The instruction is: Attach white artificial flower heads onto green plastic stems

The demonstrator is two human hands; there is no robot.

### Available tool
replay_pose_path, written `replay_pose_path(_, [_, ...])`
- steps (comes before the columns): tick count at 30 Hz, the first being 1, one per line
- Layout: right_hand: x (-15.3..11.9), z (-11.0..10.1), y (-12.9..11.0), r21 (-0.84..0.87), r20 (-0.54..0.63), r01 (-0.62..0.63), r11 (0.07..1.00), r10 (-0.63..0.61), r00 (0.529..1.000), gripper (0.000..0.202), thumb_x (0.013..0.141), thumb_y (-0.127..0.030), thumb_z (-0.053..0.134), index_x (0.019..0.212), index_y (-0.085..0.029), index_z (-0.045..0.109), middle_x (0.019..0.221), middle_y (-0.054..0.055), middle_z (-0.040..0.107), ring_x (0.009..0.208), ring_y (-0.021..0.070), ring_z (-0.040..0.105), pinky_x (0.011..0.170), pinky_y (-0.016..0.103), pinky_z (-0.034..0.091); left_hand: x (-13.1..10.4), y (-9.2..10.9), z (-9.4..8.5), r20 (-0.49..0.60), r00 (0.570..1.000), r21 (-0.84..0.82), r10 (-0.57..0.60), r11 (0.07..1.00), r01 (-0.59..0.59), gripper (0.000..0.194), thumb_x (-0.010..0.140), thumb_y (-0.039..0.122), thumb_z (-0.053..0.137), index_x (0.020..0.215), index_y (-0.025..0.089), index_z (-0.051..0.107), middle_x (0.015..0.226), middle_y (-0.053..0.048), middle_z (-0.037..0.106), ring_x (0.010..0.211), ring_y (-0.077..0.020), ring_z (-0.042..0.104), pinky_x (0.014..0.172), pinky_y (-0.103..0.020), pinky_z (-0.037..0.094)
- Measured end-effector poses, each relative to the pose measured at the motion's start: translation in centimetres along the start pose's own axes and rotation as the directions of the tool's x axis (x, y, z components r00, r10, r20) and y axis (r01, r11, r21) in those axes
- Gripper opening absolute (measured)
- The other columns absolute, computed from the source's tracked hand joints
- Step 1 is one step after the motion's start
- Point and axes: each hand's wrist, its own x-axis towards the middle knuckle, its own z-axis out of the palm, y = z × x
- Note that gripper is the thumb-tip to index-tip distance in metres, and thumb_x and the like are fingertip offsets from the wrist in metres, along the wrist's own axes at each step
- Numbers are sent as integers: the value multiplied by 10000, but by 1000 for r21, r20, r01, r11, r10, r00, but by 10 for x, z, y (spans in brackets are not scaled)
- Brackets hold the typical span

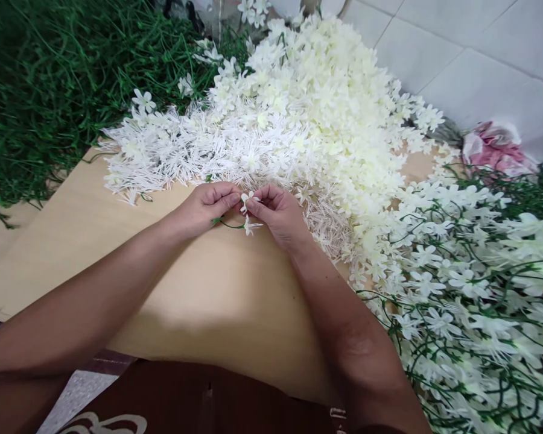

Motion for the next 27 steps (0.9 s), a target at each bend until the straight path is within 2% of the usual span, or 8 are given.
replay_pose_path(4, [0,0,-1,30,27,-18,999,17,999,398,478,-377,917,638,-188,605,588,-51,668,527,90,631,560,220,534,-1,4,-1,18,1000,-16,-17,1000,17,500,813,629,544,622,169,490,595,16,503,632,-113,491,627,-239,395])
replay_pose_path(10, [1,-3,-2,47,68,-35,998,32,997,385,482,-364,917,624,-189,606,604,-53,675,534,92,635,532,219,534,-2,5,-2,57,998,-49,-7,999,10,515,809,647,543,624,169,492,585,21,482,652,-117,498,631,-237,397])
replay_pose_path(18, [0,-7,-1,31,116,-38,999,35,993,359,515,-342,909,660,-194,617,649,-51,676,597,103,665,640,260,570,0,1,-5,108,994,-37,12,999,-8,461,829,581,551,645,160,519,630,11,503,662,-119,492,674,-248,402])
replay_pose_path(23, [0,-8,-2,-13,102,-49,999,50,994,377,480,-332,921,622,-189,602,622,-52,663,565,88,637,581,225,527,0,0,-5,143,989,-19,31,999,-28,398,851,506,535,666,154,535,615,20,472,620,-106,456,626,-237,380])
replay_pose_path(27, [0,-7,1,-60,68,-28,998,32,997,396,466,-362,920,599,-186,591,606,-53,646,550,84,611,557,223,506,1,-2,-2,136,990,-8,42,999,-41,402,850,512,525,657,160,517,596,30,441,591,-98,430,599,-231,371])
